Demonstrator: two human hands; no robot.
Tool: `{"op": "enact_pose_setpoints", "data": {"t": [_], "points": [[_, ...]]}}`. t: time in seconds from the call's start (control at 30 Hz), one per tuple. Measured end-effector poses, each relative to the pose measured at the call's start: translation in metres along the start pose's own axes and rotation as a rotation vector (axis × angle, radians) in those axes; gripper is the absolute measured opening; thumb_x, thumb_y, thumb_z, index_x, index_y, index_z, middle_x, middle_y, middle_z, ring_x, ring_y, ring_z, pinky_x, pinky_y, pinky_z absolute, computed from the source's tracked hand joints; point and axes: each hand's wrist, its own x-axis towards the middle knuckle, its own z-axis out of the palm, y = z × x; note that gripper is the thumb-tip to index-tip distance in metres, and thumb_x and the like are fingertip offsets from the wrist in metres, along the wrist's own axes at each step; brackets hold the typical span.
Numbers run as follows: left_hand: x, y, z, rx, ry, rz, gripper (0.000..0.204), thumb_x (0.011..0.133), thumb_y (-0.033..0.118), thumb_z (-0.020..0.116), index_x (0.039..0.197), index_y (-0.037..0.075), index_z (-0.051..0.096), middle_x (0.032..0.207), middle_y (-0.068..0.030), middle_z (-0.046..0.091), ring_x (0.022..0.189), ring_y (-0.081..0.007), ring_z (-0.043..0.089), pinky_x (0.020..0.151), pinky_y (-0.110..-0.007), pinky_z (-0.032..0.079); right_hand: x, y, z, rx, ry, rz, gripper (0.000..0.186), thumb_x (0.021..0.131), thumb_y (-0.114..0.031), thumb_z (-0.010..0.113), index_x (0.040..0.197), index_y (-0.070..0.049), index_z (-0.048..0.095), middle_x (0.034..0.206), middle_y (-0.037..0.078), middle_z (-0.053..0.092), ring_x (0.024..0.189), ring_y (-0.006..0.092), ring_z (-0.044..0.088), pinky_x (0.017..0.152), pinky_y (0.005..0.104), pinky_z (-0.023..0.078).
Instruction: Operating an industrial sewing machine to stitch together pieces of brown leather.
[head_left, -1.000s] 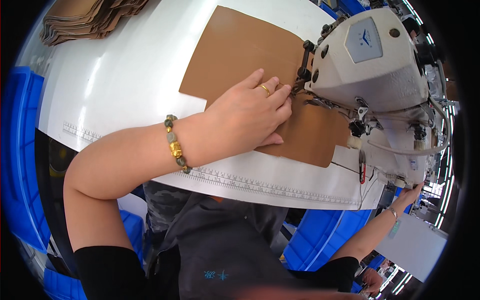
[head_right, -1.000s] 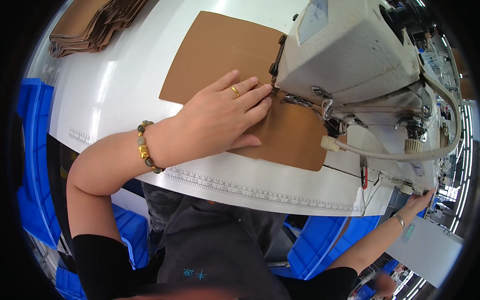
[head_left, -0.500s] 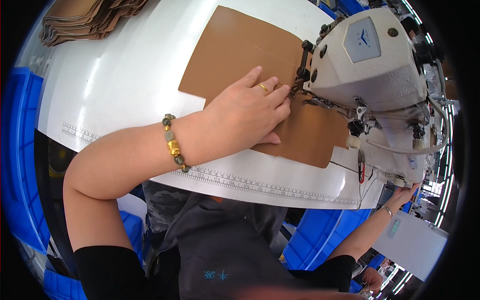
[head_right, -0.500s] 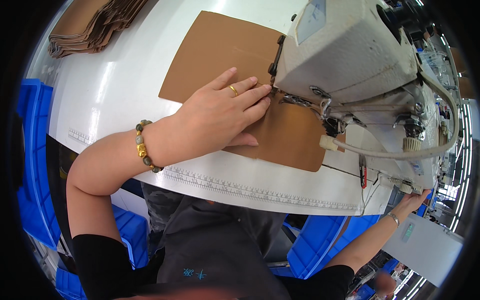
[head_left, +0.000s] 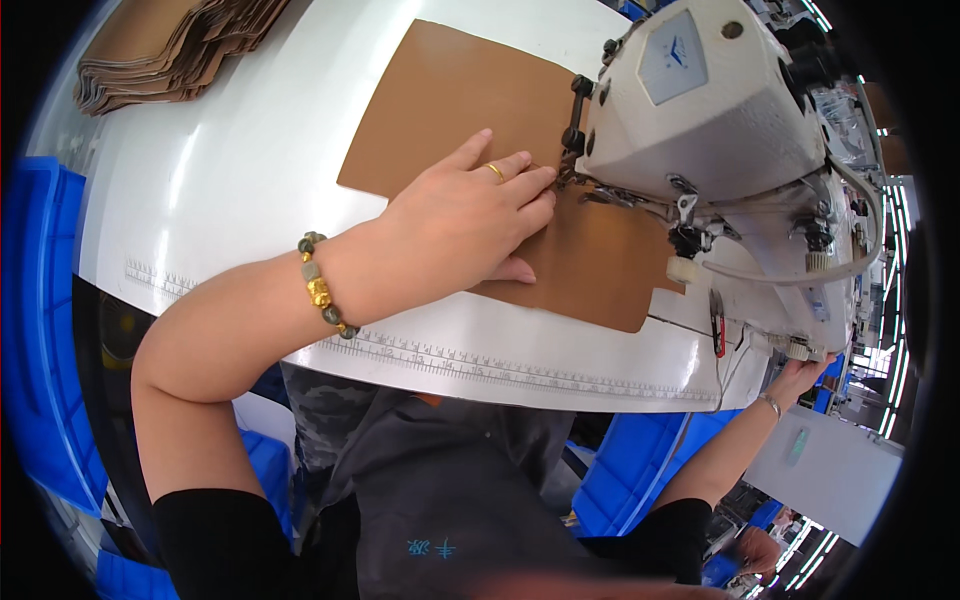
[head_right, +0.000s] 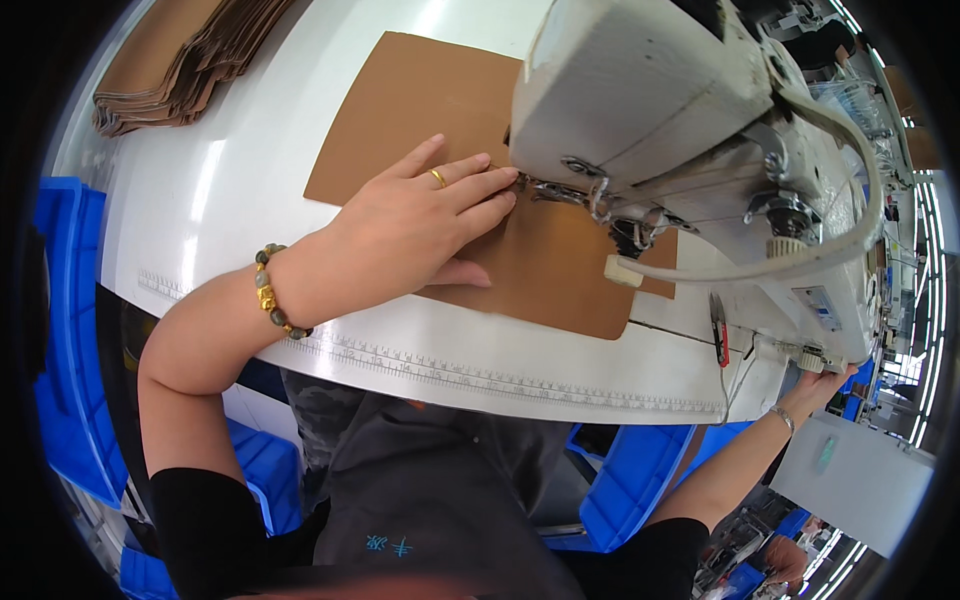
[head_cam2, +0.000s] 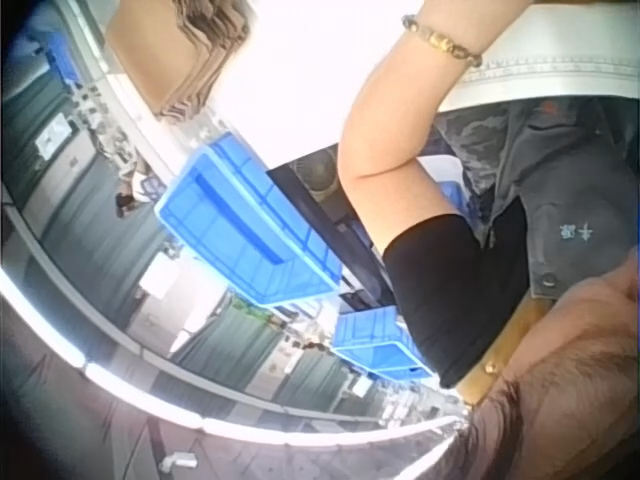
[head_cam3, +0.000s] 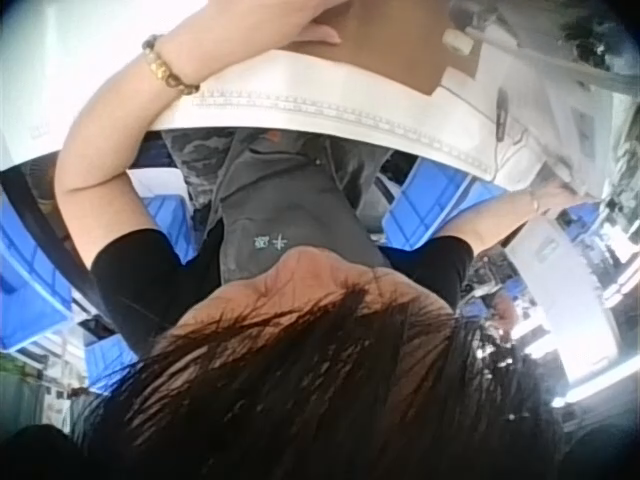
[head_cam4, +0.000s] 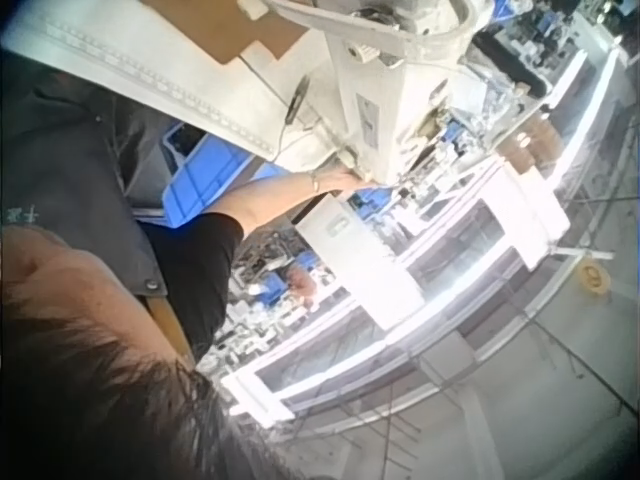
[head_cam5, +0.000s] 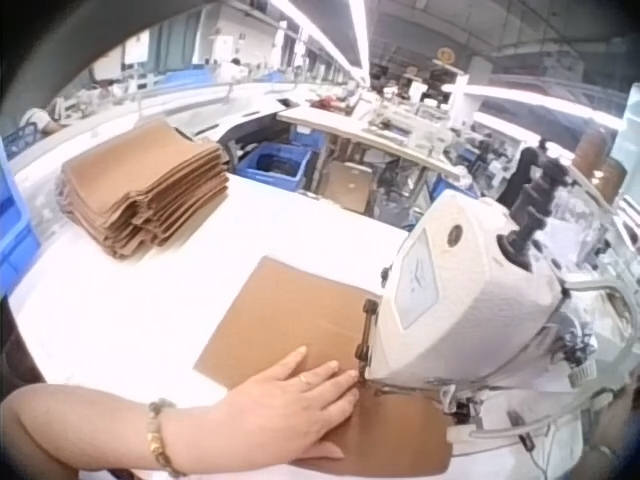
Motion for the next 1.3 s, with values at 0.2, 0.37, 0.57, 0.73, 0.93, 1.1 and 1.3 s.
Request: {"op": "enact_pose_setpoints", "data": {"t": [0.2, 0.37, 0.57, 0.73, 0.93, 1.1, 1.3], "points": [[0.002, -0.002, -0.002, -0.034, 0.014, 0.022, 0.064, 0.093, 0.046, 0.068, 0.141, 0.004, 0.058, 0.149, -0.0092, 0.056, 0.141, -0.0267, 0.05, 0.121, -0.05, 0.035, -0.012, -0.003, 0.003, 0.015, 0.046, -0.004, 0.055, 0.103, -0.044, 0.062, 0.141, -0.004, 0.054, 0.141, 0.015, 0.061, 0.126, 0.0321, 0.061, 0.108, 0.0521, 0.054], [0.007, -0.009, 0.001, -0.173, 0.082, -0.005, 0.057, 0.094, 0.041, 0.068, 0.136, 0.003, 0.062, 0.14, -0.0084, 0.061, 0.13, -0.0272, 0.055, 0.115, -0.047, 0.04, -0.103, -0.017, 0.108, -0.704, 0.455, -0.654, 0.034, 0.106, -0.021, 0.059, 0.119, 0.009, 0.066, 0.116, 0.02, 0.07, 0.102, 0.0258, 0.068, 0.09, 0.0368, 0.056], [0.016, -0.009, -0.001, -0.029, 0.102, 0.01, 0.04, 0.094, 0.03, 0.07, 0.121, 0.001, 0.071, 0.133, -0.0047, 0.066, 0.121, -0.023, 0.057, 0.11, -0.043, 0.043, -0.274, -0.013, 0.253, -0.843, -0.753, -1.125, 0.014, 0.088, 0.001, 0.063, 0.101, 0.005, 0.07, 0.091, 0.016, 0.073, 0.074, 0.0278, 0.069, 0.067, 0.0369, 0.055], [0.01, -0.002, -0.006, -0.023, 0.096, 0.057, 0.038, 0.09, 0.024, 0.074, 0.12, 0.002, 0.071, 0.126, -0.0059, 0.068, 0.117, -0.0247, 0.058, 0.112, -0.045, 0.04, -0.322, 0.026, 0.341, -0.759, -1.225, -1.166, 0.031, 0.076, -0.011, 0.072, 0.107, -0.013, 0.074, 0.074, -0.001, 0.059, 0.059, 0.0147, 0.058, 0.051, 0.0302, 0.045], [0.011, -0.001, -0.006, 0.128, 0.03, -0.019, 0.05, 0.097, 0.039, 0.064, 0.133, 0.005, 0.067, 0.136, -0.006, 0.065, 0.127, -0.0263, 0.058, 0.117, -0.053, 0.038, -0.335, 0.063, 0.374, -0.789, -1.11, -1.129, 0.035, 0.081, -0.016, 0.071, 0.116, -0.015, 0.073, 0.064, -0.001, 0.048, 0.051, 0.015, 0.052, 0.047, 0.0304, 0.042], [0.011, -0.002, -0.008, 0.197, -0.037, -0.101, 0.058, 0.099, 0.049, 0.058, 0.139, 0.007, 0.063, 0.14, -0.0077, 0.063, 0.133, -0.0308, 0.056, 0.116, -0.055, 0.038, -0.343, 0.059, 0.376, -0.801, -1.093, -0.963, 0.024, 0.083, -0.005, 0.079, 0.107, -0.01, 0.081, 0.098, 0.006, 0.075, 0.08, 0.0225, 0.075, 0.064, 0.0332, 0.059], [0.014, 0.001, -0.01, 0.192, -0.042, -0.112, 0.055, 0.1, 0.049, 0.057, 0.138, 0.009, 0.064, 0.138, -0.009, 0.063, 0.135, -0.0316, 0.056, 0.114, -0.054, 0.039, -0.337, 0.068, 0.373, -0.839, -1.068, -1.197, 0.033, 0.081, -0.003, 0.079, 0.112, -0.012, 0.08, 0.105, 0.006, 0.076, 0.085, 0.0236, 0.075, 0.069, 0.0329, 0.062]]}}
